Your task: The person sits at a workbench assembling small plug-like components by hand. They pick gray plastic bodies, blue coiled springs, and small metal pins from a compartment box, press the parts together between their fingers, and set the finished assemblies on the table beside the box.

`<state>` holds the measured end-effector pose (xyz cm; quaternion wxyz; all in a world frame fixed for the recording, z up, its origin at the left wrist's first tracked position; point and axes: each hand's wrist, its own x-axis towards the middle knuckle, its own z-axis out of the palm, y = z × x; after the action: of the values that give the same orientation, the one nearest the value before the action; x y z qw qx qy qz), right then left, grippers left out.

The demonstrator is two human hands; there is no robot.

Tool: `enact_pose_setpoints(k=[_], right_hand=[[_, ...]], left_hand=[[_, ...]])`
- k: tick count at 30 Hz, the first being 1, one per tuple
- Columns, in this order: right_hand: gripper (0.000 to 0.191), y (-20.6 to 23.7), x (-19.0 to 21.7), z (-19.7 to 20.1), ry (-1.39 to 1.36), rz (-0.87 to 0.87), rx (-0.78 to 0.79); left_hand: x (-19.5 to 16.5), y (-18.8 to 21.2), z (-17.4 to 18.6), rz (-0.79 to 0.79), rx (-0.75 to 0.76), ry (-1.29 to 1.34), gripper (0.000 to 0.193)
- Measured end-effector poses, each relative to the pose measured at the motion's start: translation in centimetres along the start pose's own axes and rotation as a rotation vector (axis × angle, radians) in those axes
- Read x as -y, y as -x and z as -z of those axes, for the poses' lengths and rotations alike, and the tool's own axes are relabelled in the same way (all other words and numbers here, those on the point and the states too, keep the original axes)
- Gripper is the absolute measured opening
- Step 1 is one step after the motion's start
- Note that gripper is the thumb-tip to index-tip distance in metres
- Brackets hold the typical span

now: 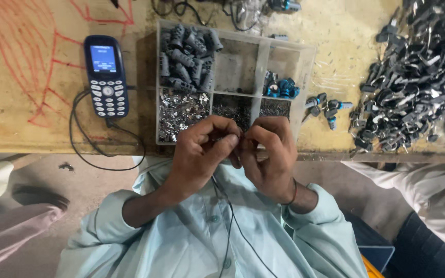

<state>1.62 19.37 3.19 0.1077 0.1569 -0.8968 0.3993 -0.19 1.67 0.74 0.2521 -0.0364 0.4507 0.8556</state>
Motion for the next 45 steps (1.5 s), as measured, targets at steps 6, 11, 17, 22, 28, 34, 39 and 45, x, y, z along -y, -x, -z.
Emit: enact_pose_setpoints(k=[6,11,17,22,28,34,39,45], right_hand=[[0.025,-0.9,0.9,0.8,-0.132,-0.108,0.072],[0.018,-1.5,1.3,0.9,-0.208,-0.191,0.123],[0.013,-0.5,0.7,0.1,-0.349,-0.244,0.093],[0.016,-0.1,0.2,-1.1,-0.343,-0.260,0.036],[0.032,-0.9,-0.7,-0.9,-0.052,0.050,0.111],[0.029,-2.6,-1.7,0.4,-0.336,0.025,0.319],[0.025,-4.0,-1.3,1.7,-0.528,-0.049,0.462],[0.014,-8.8,-0.3,-0.3,-0.196,-0.205,0.155]], left_hand=[[-0.8,0.5,0.8,0.034,0.028,0.017,0.020],[-1.0,0.7,0.7,0.027,0.025,-0.001,0.019],[-0.8,0.8,0.8,-0.060,-0.012,-0.101,0.015],[-0.8,0.4,0.6,-0.044,-0.053,-0.067,0.013],[-2.5,0.1,1.8,-0.197,-0.017,-0.338,0.011],[-3.6,0.1,2.5,-0.156,0.015,-0.418,0.011],[-3.2,0.7,3.0,-0.042,0.069,-0.333,0.012],[-2.0,0.6,3.4,0.107,0.042,-0.011,0.011]])
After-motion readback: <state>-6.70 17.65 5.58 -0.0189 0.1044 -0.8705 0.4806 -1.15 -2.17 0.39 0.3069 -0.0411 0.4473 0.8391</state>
